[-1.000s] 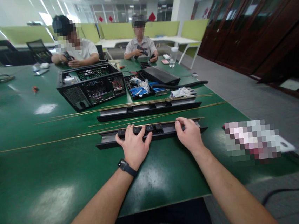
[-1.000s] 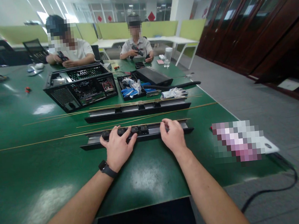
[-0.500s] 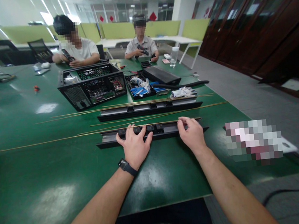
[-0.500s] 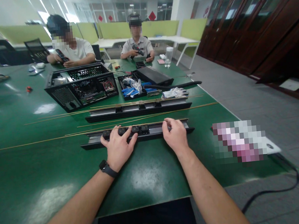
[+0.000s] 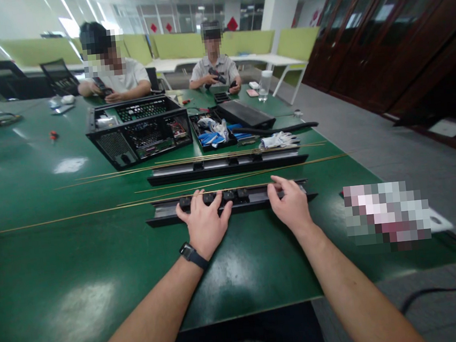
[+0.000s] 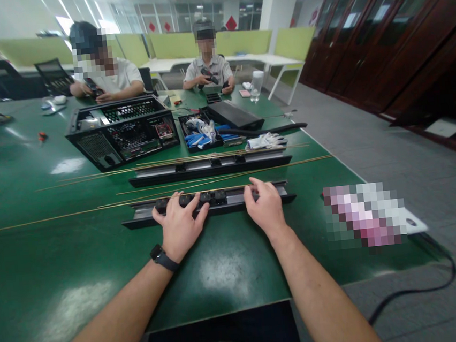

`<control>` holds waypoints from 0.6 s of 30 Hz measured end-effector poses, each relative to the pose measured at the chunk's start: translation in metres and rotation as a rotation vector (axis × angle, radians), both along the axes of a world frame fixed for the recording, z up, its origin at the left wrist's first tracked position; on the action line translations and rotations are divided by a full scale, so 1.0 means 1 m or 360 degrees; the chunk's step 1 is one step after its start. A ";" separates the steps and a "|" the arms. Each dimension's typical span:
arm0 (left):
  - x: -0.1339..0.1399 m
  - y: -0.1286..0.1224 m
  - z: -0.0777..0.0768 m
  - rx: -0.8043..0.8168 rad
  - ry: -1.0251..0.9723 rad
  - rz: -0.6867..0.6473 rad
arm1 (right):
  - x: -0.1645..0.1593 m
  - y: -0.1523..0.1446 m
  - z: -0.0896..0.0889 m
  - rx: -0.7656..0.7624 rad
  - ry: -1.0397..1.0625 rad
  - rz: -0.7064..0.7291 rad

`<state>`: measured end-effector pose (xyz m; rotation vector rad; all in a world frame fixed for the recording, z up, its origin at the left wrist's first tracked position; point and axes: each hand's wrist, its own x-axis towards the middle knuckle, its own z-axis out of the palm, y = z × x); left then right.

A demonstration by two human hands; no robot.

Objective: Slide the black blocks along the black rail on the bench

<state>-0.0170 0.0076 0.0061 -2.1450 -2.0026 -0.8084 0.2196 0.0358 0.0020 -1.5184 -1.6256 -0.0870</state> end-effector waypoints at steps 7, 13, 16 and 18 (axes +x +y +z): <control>0.000 0.000 0.000 -0.0003 -0.0006 0.0006 | -0.006 -0.003 -0.001 -0.0024 -0.0019 0.0098; 0.000 0.001 -0.001 0.0004 -0.0015 -0.0002 | -0.010 -0.006 0.001 -0.0015 -0.0037 0.0230; -0.001 0.000 0.000 0.0021 -0.0013 -0.0007 | -0.006 -0.004 0.001 0.0020 -0.0029 0.0180; -0.001 0.000 0.001 0.0028 -0.0005 -0.0007 | -0.003 -0.002 0.001 0.0050 -0.0024 0.0140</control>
